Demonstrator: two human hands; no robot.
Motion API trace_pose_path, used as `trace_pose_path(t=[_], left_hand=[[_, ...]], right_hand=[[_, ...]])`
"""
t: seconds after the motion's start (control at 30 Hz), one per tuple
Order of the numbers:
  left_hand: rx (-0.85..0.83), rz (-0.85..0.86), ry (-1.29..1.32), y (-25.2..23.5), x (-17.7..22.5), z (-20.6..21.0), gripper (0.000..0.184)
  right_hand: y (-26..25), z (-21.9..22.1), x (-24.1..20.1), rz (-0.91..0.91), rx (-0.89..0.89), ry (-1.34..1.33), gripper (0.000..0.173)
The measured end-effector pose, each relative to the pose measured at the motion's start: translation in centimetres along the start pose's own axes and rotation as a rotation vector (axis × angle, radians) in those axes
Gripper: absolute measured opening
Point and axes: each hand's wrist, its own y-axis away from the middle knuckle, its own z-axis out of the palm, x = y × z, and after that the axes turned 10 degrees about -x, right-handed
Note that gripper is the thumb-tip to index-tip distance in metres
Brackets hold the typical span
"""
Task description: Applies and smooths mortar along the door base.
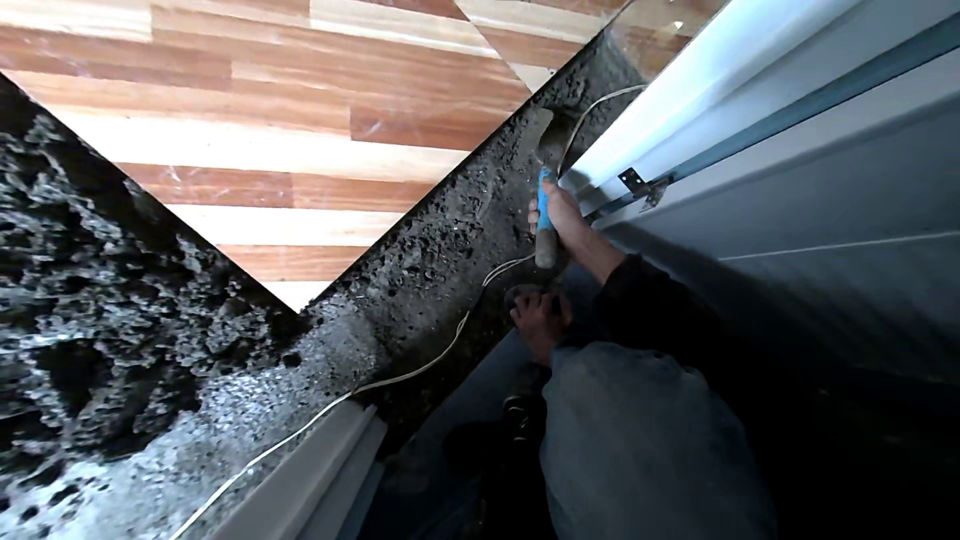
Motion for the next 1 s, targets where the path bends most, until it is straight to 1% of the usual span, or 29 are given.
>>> trace_pose_path(t=[0.13, 0.2, 0.3, 0.37, 0.47, 0.57, 0.6, 0.7, 0.77, 0.87, 0.93, 1.0], left_hand=[[-0.072, 0.004, 0.018, 0.1, 0.0, -0.5, 0.018], [-0.041, 0.007, 0.010, -0.2, 0.0, -0.2, 0.017], [0.024, 0.007, 0.021, -0.1, 0.0, 0.6, 0.021], [0.032, 0.005, 0.021, -0.1, -0.1, 0.5, 0.022], [0.038, 0.013, 0.017, 0.0, -0.2, 0.4, 0.024], [0.040, 0.019, 0.010, -0.1, -0.2, 0.4, 0.025], [0.025, 0.015, 0.011, -0.1, -0.2, 0.2, 0.024], [-0.009, 0.011, 0.014, -0.1, -0.2, 0.2, 0.023], [0.005, 0.022, 0.013, -0.1, -0.3, 0.4, 0.022], [-0.021, 0.014, 0.015, -0.1, -0.4, 0.5, 0.020], [0.008, 0.031, 0.010, 0.0, -0.8, 1.5, 0.020], [0.034, 0.038, 0.011, 0.0, -1.0, 1.8, 0.021]], right_hand=[[-0.9, 2.5, -1.0, -0.058, -0.002, 0.082, 0.043], [-0.2, 2.8, -1.0, -0.037, -0.021, 0.158, 0.042], [2.0, 0.4, -0.1, -0.004, -0.071, 0.225, 0.043], [2.6, -0.8, 0.7, -0.013, -0.067, 0.152, 0.044], [1.3, -1.0, -0.2, -0.051, 0.000, 0.059, 0.044], [-1.5, -0.4, -2.0, -0.072, 0.077, 0.065, 0.044], [-2.0, 0.0, -2.3, -0.075, 0.076, 0.078, 0.044], [-1.9, 1.6, -2.5, -0.074, 0.034, 0.113, 0.043], [-1.6, 2.3, -1.7, -0.070, 0.023, 0.109, 0.044], [-0.4, 3.3, -0.7, -0.038, -0.016, 0.100, 0.041], [0.8, 3.1, -0.1, -0.002, -0.038, 0.116, 0.040], [2.0, 1.8, 0.3, 0.024, -0.076, 0.150, 0.040]])
